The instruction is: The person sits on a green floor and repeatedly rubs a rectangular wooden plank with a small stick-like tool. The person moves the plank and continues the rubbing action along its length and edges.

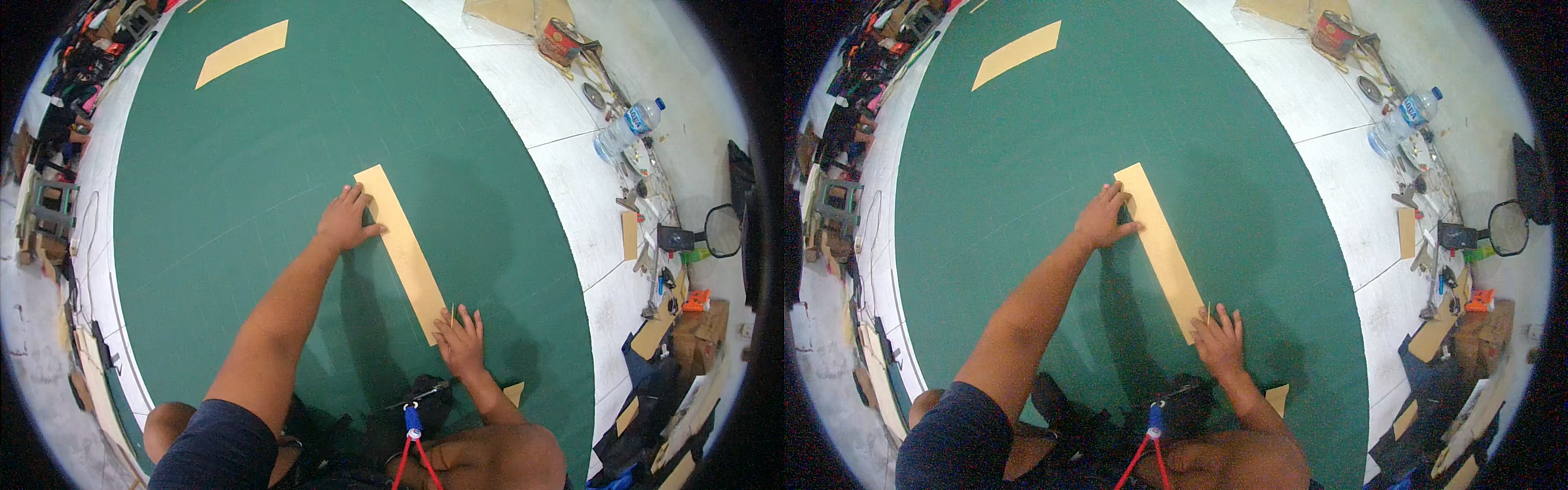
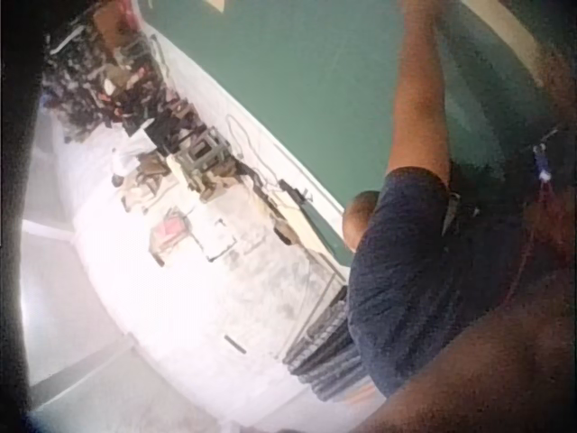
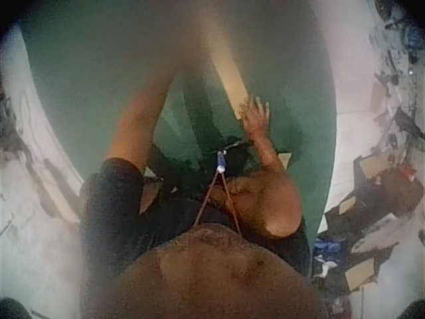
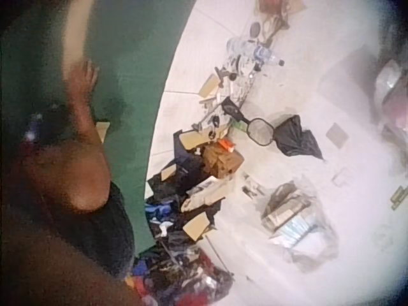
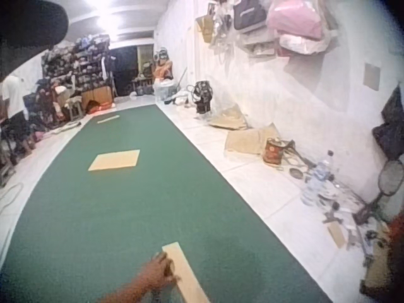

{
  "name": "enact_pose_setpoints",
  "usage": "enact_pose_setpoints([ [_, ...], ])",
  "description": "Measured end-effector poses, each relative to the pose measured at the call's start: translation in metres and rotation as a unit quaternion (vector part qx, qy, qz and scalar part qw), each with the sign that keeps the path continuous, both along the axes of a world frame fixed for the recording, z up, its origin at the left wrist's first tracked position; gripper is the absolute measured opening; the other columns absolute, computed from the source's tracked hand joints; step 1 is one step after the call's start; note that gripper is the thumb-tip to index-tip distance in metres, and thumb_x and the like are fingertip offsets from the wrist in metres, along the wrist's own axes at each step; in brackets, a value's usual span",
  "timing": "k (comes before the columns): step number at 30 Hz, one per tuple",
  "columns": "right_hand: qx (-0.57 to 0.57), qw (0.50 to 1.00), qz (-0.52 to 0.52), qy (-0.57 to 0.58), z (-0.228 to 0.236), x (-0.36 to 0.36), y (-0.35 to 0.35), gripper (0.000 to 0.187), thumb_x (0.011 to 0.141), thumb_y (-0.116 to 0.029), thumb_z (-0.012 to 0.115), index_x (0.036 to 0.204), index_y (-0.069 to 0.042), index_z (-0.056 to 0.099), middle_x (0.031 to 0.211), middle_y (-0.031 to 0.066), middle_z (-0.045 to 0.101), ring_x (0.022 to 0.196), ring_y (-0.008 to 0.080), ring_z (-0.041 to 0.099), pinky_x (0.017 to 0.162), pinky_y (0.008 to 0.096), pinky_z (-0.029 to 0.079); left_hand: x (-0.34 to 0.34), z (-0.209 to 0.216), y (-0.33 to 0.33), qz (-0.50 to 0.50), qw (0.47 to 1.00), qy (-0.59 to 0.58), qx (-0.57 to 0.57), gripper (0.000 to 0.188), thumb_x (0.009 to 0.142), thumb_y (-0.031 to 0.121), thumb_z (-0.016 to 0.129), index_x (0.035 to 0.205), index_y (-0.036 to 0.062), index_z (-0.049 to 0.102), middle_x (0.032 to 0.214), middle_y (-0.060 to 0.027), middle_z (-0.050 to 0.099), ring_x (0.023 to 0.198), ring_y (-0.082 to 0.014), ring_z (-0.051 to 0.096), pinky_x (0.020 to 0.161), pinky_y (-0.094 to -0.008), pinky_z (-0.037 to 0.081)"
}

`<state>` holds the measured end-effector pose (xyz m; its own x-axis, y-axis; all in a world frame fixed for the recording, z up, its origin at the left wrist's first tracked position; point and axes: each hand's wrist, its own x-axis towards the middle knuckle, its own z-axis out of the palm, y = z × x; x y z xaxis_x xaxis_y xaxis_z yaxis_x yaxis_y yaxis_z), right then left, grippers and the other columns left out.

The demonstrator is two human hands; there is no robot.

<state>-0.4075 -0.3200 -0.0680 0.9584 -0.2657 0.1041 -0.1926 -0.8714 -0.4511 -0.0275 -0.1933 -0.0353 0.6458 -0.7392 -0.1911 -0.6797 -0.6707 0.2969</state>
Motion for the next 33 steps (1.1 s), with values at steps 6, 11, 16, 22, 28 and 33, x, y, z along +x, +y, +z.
enact_pose_setpoints([
  [6,0.008,1.000,-0.004,0.010,0.009,0.006,0.009,0.029,0.093,-0.027,0.071,0.121,-0.016,0.073,0.139,0.0042,0.065,0.142,0.0408,0.042,0.120,0.0672,0.020,0.006,0.004,0.002,0.005,1.000,-0.001,0.008,0.089,0.081,0.061,0.078,0.148,0.0105,0.049,0.162,-0.0173,0.037,0.148,-0.0381,0.039,0.117,-0.0509,0.039],
  [11,-0.010,0.999,0.005,0.031,0.008,0.007,0.010,0.033,0.094,-0.030,0.071,0.125,-0.020,0.072,0.141,-0.0001,0.064,0.142,0.0416,0.043,0.119,0.0693,0.020,0.011,0.002,0.012,-0.001,1.000,0.010,-0.018,0.095,0.080,0.061,0.079,0.153,0.0099,0.045,0.164,-0.0136,0.036,0.150,-0.0329,0.037,0.117,-0.0525,0.035],
  [16,-0.003,0.999,0.006,0.041,0.009,0.006,0.009,0.035,0.094,-0.032,0.071,0.127,-0.021,0.071,0.144,-0.0010,0.062,0.143,0.0417,0.040,0.120,0.0694,0.019,0.012,0.002,0.012,0.004,1.000,0.018,-0.021,0.099,0.079,0.061,0.079,0.155,0.0093,0.042,0.166,-0.0127,0.034,0.151,-0.0317,0.035,0.118,-0.0537,0.033],
  [22,-0.003,0.999,0.009,0.049,0.011,0.008,0.010,0.035,0.095,-0.031,0.070,0.128,-0.019,0.071,0.143,0.0011,0.063,0.145,0.0414,0.038,0.121,0.0682,0.016,0.013,0.003,0.007,0.020,0.999,0.036,0.010,0.099,0.079,0.054,0.082,0.156,0.0076,0.040,0.166,-0.0127,0.033,0.154,-0.0284,0.031,0.122,-0.0470,0.029],
  [28,-0.007,0.999,0.012,0.045,0.007,0.007,0.008,0.035,0.095,-0.032,0.070,0.128,-0.020,0.071,0.144,0.0000,0.062,0.145,0.0411,0.038,0.121,0.0683,0.016,0.013,0.007,0.007,0.027,0.999,0.039,0.011,0.099,0.079,0.054,0.083,0.155,0.0075,0.041,0.166,-0.0126,0.034,0.153,-0.0288,0.032,0.122,-0.0467,0.030],
  [33,-0.007,0.999,0.008,0.035,0.005,0.004,0.007,0.035,0.095,-0.032,0.070,0.127,-0.019,0.071,0.144,-0.0007,0.062,0.145,0.0409,0.038,0.121,0.0687,0.017,0.009,0.012,0.005,0.017,0.999,0.038,0.012,0.099,0.079,0.056,0.083,0.156,0.0094,0.041,0.166,-0.0110,0.034,0.154,-0.0275,0.033,0.120,-0.0468,0.031],
])
